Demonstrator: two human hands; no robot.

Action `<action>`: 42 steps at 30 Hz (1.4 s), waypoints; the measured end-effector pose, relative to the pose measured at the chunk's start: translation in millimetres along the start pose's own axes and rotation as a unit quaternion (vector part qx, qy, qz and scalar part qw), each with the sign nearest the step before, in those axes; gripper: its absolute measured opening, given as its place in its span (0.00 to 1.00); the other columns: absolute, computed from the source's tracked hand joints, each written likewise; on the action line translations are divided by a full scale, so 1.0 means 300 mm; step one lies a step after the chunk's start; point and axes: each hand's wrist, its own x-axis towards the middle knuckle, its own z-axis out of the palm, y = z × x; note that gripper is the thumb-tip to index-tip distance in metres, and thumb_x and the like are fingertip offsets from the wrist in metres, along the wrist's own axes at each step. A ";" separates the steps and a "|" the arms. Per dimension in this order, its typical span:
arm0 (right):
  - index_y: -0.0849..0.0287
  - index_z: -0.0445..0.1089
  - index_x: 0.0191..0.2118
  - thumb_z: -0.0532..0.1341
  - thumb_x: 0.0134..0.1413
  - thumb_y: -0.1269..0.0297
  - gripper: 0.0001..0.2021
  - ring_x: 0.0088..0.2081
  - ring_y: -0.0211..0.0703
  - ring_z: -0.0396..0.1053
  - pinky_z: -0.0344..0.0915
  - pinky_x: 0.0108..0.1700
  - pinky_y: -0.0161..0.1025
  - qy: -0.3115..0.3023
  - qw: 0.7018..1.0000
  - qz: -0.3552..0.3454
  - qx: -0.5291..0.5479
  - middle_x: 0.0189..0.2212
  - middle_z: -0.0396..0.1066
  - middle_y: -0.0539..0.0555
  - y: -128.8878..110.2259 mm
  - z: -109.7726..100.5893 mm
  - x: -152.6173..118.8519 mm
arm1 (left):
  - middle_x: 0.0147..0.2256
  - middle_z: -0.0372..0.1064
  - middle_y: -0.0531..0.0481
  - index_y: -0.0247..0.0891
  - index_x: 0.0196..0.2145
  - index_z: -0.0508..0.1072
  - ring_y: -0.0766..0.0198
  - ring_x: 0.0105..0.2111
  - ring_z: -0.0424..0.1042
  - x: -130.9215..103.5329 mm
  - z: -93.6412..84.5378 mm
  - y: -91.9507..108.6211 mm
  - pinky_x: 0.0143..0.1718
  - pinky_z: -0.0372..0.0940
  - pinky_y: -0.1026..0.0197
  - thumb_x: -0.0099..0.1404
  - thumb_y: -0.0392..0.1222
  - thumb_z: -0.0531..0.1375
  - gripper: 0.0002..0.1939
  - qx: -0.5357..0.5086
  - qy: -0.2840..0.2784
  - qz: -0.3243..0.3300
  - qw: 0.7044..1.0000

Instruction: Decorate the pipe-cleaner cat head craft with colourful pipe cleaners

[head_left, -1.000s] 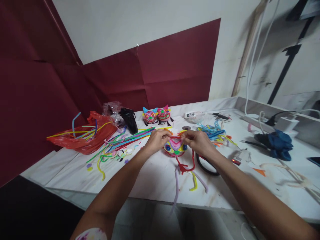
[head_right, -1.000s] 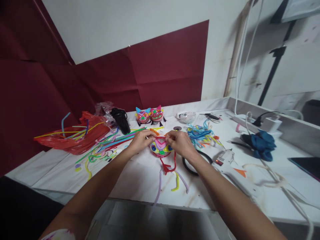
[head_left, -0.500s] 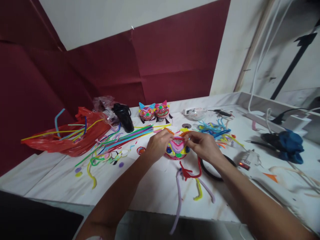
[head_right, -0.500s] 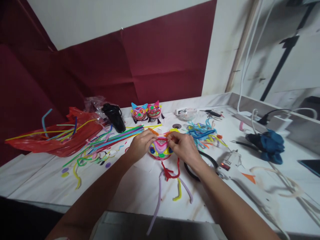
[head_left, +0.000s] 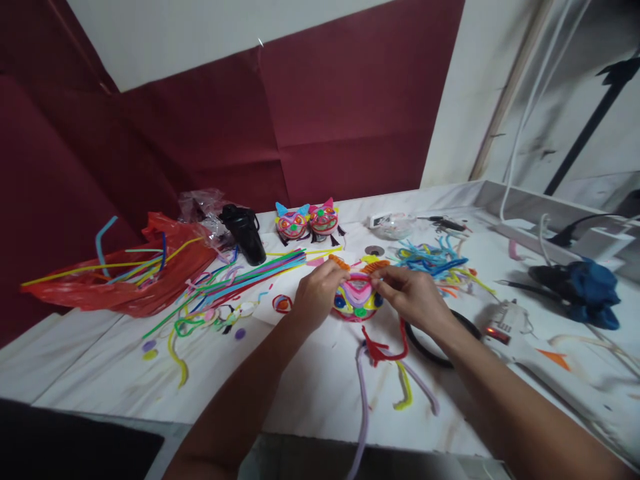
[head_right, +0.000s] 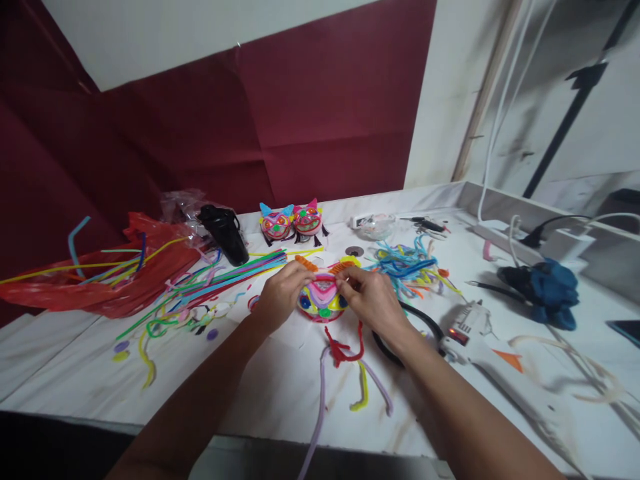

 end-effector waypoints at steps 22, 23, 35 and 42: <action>0.58 0.75 0.32 0.56 0.54 0.51 0.17 0.20 0.41 0.65 0.56 0.25 0.38 0.020 1.000 -0.012 -0.007 0.18 0.69 0.50 -0.002 0.009 -0.005 | 0.38 0.76 0.45 0.36 0.40 0.75 0.59 0.41 0.74 -0.014 0.023 -0.023 0.46 0.69 0.56 0.70 0.33 0.54 0.10 -0.012 0.056 0.005 0.998; 0.58 0.76 0.32 0.56 0.54 0.51 0.17 0.20 0.41 0.65 0.57 0.25 0.37 0.023 1.000 -0.015 -0.007 0.18 0.70 0.50 -0.001 0.010 -0.006 | 0.38 0.77 0.46 0.37 0.40 0.75 0.59 0.41 0.74 -0.015 0.023 -0.021 0.45 0.69 0.57 0.70 0.33 0.54 0.09 -0.009 0.055 -0.004 0.998; 0.56 0.76 0.31 0.55 0.57 0.54 0.15 0.19 0.40 0.66 0.57 0.25 0.36 0.040 0.998 -0.050 -0.023 0.18 0.70 0.49 0.011 0.008 -0.020 | 0.35 0.77 0.49 0.37 0.37 0.73 0.61 0.38 0.75 -0.020 0.023 -0.017 0.42 0.69 0.59 0.71 0.34 0.54 0.08 0.014 0.066 -0.017 0.998; 0.57 0.77 0.34 0.56 0.56 0.57 0.14 0.21 0.42 0.69 0.58 0.26 0.37 0.053 0.995 -0.066 -0.049 0.21 0.74 0.51 0.011 0.010 -0.022 | 0.37 0.77 0.47 0.37 0.39 0.77 0.61 0.38 0.75 -0.027 0.022 -0.028 0.42 0.69 0.59 0.72 0.34 0.53 0.12 0.027 0.082 0.036 0.996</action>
